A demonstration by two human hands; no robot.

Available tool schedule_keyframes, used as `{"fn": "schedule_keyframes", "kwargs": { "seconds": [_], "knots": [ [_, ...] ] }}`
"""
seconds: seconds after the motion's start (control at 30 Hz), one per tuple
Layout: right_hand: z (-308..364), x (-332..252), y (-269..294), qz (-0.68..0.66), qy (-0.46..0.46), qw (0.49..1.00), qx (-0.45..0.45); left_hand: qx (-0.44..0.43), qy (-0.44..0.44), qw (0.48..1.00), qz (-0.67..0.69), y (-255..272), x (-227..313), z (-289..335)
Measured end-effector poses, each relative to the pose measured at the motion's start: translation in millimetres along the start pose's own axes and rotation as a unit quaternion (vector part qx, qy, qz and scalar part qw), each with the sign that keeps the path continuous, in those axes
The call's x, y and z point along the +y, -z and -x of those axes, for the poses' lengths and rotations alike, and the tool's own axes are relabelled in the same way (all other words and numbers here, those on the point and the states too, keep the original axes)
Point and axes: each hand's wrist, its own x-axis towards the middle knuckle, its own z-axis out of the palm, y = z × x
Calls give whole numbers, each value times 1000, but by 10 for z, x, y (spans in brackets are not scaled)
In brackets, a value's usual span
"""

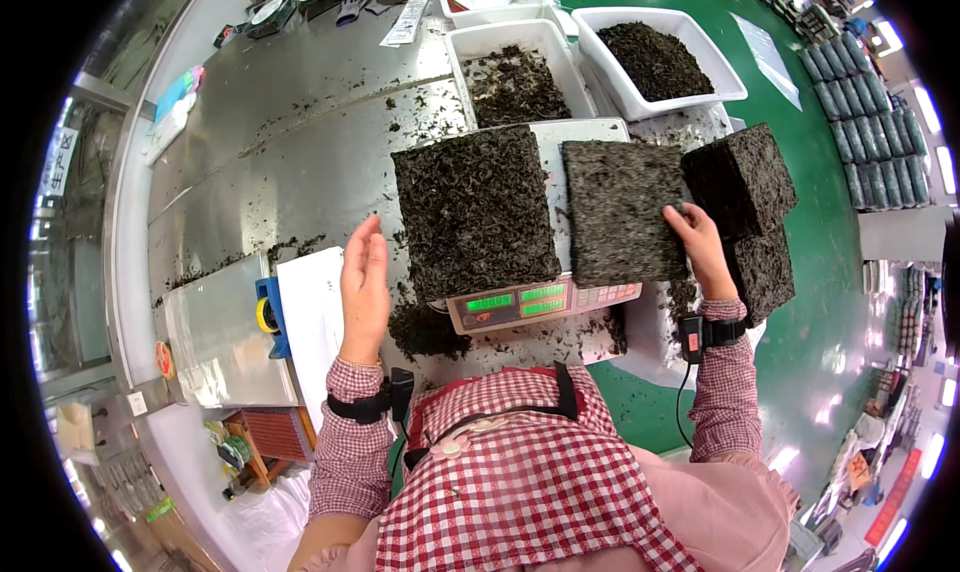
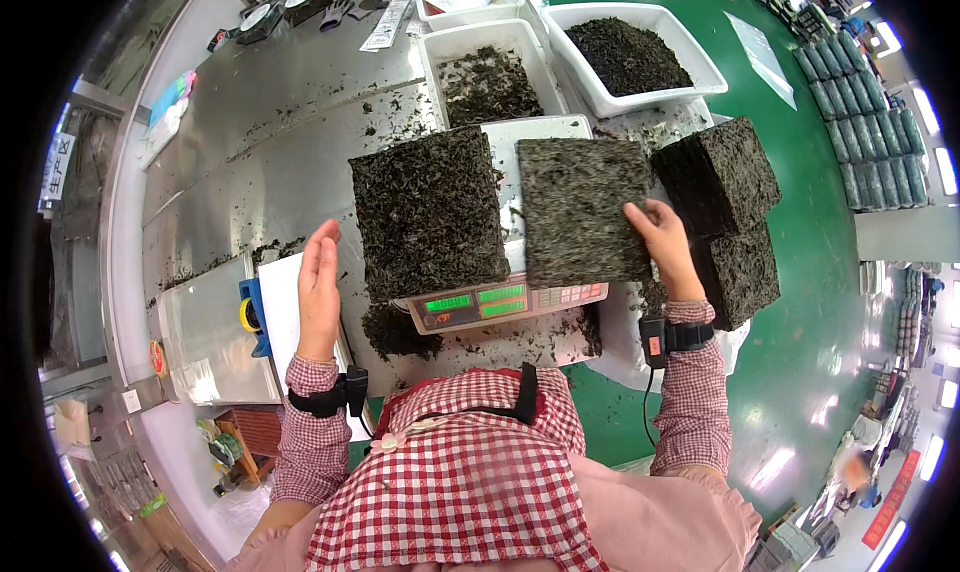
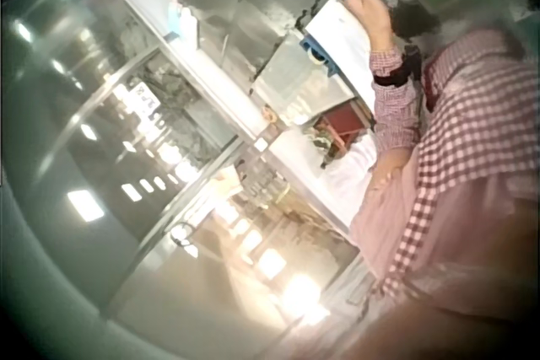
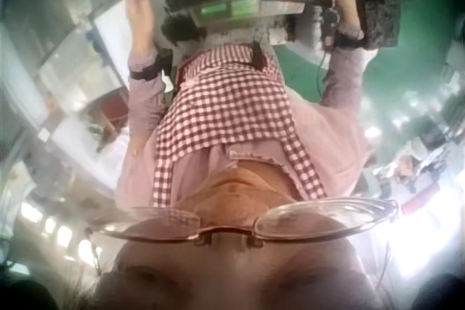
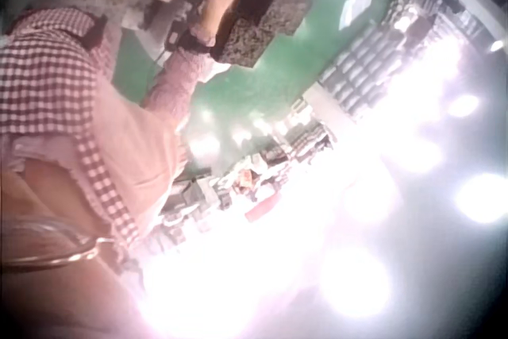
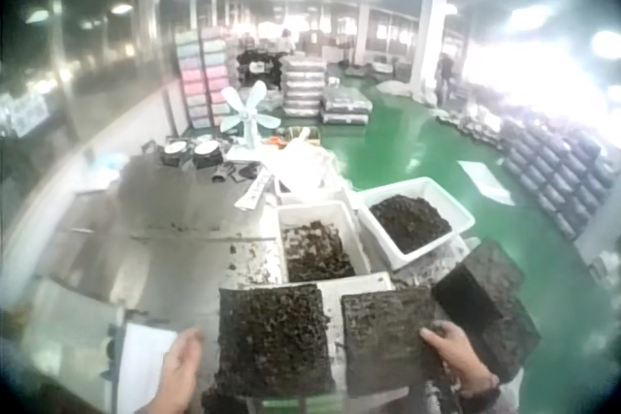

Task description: The person weighs square bricks of dark material on a digital scale, adjusts the weight by adding or removing small pieces from a plastic bin, and stacks the bricks on a metal table.

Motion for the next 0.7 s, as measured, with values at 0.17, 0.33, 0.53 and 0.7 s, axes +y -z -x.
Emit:
{"fn": "schedule_keyframes", "kwargs": {
  "seconds": [0.17,0.33,0.53,0.7],
  "knots": [
    [203,-551,5,-98,-22,995,5,8,-59,998,33,44,408,-72],
    [346,-1107,-851,-152,98,982,-54,-73,-41,987,137,-172,740,-211],
    [318,-1002,-1909,-12,116,993,-34,-21,-15,993,-111,-173,454,-403],
    [326,-910,-1958,132,129,981,53,-32,3,998,-49,-65,193,-408]
  ]
}}
